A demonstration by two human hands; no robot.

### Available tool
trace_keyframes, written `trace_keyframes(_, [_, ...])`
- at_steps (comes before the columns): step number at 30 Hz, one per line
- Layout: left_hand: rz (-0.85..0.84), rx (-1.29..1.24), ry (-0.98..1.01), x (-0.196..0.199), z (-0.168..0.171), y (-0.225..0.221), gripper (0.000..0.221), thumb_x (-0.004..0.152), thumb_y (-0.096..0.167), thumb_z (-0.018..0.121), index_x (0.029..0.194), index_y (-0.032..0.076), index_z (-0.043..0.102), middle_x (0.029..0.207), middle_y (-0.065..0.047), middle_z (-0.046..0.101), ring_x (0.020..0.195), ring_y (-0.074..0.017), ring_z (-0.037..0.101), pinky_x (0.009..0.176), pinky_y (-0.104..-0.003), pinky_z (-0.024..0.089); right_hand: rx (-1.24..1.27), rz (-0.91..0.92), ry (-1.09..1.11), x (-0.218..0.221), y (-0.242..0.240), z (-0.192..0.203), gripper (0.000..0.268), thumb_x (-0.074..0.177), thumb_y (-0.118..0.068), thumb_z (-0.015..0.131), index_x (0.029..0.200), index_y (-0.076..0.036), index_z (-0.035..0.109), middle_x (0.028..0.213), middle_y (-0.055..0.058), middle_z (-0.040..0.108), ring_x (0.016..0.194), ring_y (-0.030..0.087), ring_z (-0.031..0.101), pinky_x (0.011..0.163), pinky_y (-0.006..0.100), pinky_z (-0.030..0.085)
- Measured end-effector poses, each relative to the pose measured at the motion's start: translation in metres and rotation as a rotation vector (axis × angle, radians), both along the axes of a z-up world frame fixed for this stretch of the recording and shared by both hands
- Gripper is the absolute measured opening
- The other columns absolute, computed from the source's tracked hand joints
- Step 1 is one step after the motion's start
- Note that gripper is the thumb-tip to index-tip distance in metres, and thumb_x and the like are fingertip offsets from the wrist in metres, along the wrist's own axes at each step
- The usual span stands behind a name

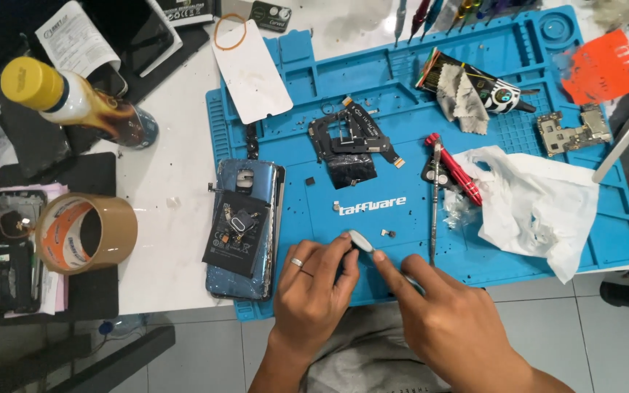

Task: Brushing and cleaning a small motherboard component with a brush and liquid solution.

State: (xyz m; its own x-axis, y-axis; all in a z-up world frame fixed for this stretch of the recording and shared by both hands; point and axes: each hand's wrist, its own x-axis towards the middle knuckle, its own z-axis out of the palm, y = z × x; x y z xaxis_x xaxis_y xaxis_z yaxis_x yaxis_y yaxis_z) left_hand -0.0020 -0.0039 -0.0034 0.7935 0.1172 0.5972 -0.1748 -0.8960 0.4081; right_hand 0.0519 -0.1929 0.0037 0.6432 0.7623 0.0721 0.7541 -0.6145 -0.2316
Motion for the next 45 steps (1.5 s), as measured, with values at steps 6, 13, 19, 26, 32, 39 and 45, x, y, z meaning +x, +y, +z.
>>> trace_keyframes(6, [0.01,-0.002,0.005,0.003,0.004,-0.001,0.023,0.092,0.007,0.075,0.111,-0.002,0.066,0.086,-0.01,0.069,0.072,-0.0253,0.059,0.065,-0.04,0.05,-0.019,0.047,0.042,0.0,-0.002,-0.003,0.067,0.08,-0.003,0.058,0.144,-0.022,0.051,0.101,0.002,0.055,0.06,0.023,0.063,0.03,0.039,0.042])
trace_keyframes(13, [0.0,-0.011,0.013,0.002,-0.001,0.0,0.023,0.093,0.008,0.075,0.112,-0.002,0.066,0.088,-0.01,0.07,0.072,-0.0254,0.059,0.064,-0.04,0.049,-0.003,0.05,0.015,0.003,0.001,-0.002,0.06,0.082,-0.007,0.059,0.141,-0.022,0.056,0.101,0.002,0.056,0.055,0.023,0.062,0.031,0.04,0.041])
trace_keyframes(19, [0.013,-0.016,0.006,0.001,0.0,-0.001,0.026,0.091,0.006,0.076,0.113,-0.003,0.066,0.086,-0.01,0.07,0.071,-0.0249,0.059,0.064,-0.04,0.05,-0.024,0.068,0.06,0.003,0.003,-0.005,0.066,0.084,-0.006,0.059,0.146,-0.022,0.049,0.1,0.001,0.055,0.057,0.021,0.062,0.028,0.039,0.037])
trace_keyframes(26, [-0.002,-0.009,0.025,0.0,-0.002,0.0,0.025,0.09,0.007,0.078,0.111,-0.001,0.066,0.088,-0.012,0.071,0.075,-0.0268,0.061,0.066,-0.043,0.052,0.032,-0.03,-0.006,-0.007,-0.006,-0.009,0.059,0.085,-0.008,0.059,0.141,-0.027,0.055,0.093,0.0,0.055,0.051,0.02,0.058,0.03,0.04,0.041])
trace_keyframes(32, [0.013,-0.015,-0.006,0.004,0.002,-0.001,0.022,0.091,0.003,0.076,0.11,-0.003,0.066,0.085,-0.01,0.069,0.07,-0.0256,0.059,0.064,-0.04,0.05,-0.036,0.055,0.026,0.002,0.007,0.002,0.072,0.074,-0.005,0.06,0.144,-0.021,0.052,0.102,0.001,0.055,0.055,0.026,0.061,0.031,0.043,0.042])
trace_keyframes(39, [0.006,0.018,-0.004,0.001,-0.001,0.001,0.025,0.092,0.005,0.079,0.113,-0.002,0.066,0.086,-0.01,0.07,0.074,-0.0242,0.06,0.064,-0.04,0.05,-0.016,-0.02,0.014,-0.004,-0.004,0.003,0.066,0.079,-0.002,0.058,0.141,-0.026,0.056,0.093,-0.002,0.057,0.053,0.023,0.058,0.028,0.04,0.033])
trace_keyframes(45, [0.001,0.013,-0.021,0.002,0.001,0.0,0.026,0.092,0.004,0.08,0.113,-0.003,0.065,0.085,-0.012,0.07,0.073,-0.0254,0.06,0.065,-0.04,0.05,0.0,0.008,-0.035,0.001,0.006,0.007,0.066,0.079,0.0,0.057,0.14,-0.026,0.058,0.096,-0.003,0.056,0.052,0.021,0.057,0.028,0.039,0.032])
